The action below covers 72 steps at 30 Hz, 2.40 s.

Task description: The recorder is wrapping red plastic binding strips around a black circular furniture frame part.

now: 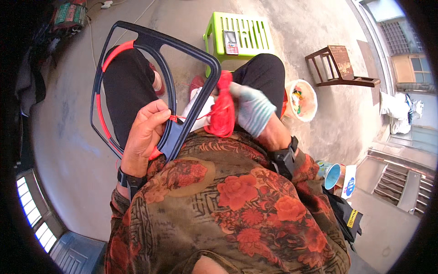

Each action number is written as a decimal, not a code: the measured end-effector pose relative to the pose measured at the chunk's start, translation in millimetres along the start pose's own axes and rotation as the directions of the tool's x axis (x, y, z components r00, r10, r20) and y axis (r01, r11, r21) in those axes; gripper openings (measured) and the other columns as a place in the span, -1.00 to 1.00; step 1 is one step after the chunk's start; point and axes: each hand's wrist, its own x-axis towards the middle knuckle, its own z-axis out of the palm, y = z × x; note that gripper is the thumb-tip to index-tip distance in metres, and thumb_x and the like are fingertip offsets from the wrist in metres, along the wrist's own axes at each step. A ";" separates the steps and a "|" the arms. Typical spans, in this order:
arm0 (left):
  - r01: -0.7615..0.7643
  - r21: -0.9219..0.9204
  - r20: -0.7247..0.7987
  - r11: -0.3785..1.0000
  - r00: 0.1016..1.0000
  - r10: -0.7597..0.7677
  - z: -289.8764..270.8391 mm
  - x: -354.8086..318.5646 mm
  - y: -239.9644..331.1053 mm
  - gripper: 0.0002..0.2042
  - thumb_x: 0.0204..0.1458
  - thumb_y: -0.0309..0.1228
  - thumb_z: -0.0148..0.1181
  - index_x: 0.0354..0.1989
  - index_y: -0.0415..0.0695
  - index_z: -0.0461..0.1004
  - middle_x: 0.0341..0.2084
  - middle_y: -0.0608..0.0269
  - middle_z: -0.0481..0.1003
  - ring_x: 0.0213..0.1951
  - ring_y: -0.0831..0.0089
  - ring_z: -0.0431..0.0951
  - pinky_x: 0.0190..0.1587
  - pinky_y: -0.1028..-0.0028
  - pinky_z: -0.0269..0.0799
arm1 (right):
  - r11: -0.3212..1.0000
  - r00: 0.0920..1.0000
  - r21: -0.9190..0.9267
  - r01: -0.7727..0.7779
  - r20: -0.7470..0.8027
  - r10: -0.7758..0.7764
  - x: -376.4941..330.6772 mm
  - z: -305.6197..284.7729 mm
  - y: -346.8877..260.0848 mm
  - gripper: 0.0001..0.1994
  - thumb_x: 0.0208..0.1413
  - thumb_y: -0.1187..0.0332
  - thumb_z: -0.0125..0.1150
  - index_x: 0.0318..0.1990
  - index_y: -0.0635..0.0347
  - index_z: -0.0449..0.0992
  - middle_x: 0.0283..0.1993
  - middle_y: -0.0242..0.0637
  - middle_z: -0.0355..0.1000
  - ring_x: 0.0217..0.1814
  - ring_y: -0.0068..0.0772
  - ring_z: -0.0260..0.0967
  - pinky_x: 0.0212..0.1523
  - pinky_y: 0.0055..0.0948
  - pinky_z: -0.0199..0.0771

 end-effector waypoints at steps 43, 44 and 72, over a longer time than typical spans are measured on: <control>0.070 -0.086 -0.020 0.994 0.997 -0.072 -2.1 1.9 -2.5 -0.92 0.03 -0.49 0.09 -0.39 -0.25 0.43 -0.45 0.18 0.51 -0.41 0.52 0.51 -0.29 0.55 0.43 | 0.928 0.928 0.012 0.372 0.013 -0.372 -34.3 -15.5 7.8 -0.57 0.07 -0.01 0.06 -0.19 0.22 0.33 -0.31 -0.28 0.36 -0.23 -0.35 0.35 -0.12 -0.32 0.39; 0.038 -0.100 -0.032 0.994 0.999 -0.041 -2.0 1.8 -3.4 -0.94 0.02 -0.50 0.09 -0.39 -0.24 0.42 -0.46 0.22 0.50 -0.41 0.53 0.51 -0.29 0.56 0.43 | 0.908 0.907 0.027 0.419 -0.068 -0.416 -32.6 -14.5 3.3 -0.59 0.07 0.00 0.06 -0.20 0.21 0.34 -0.30 -0.26 0.37 -0.22 -0.33 0.36 -0.11 -0.29 0.40; 0.065 0.166 0.004 0.984 0.998 -0.067 6.6 -10.3 11.1 -0.93 0.01 -0.50 0.13 -0.40 -0.23 0.46 -0.49 0.36 0.50 -0.45 0.70 0.45 -0.36 0.72 0.34 | 0.629 0.968 -0.741 0.235 0.238 -0.081 4.9 2.6 -9.9 -0.69 -0.01 0.41 0.14 -0.07 0.24 0.38 -0.19 -0.37 0.41 -0.20 -0.58 0.35 -0.15 -0.62 0.35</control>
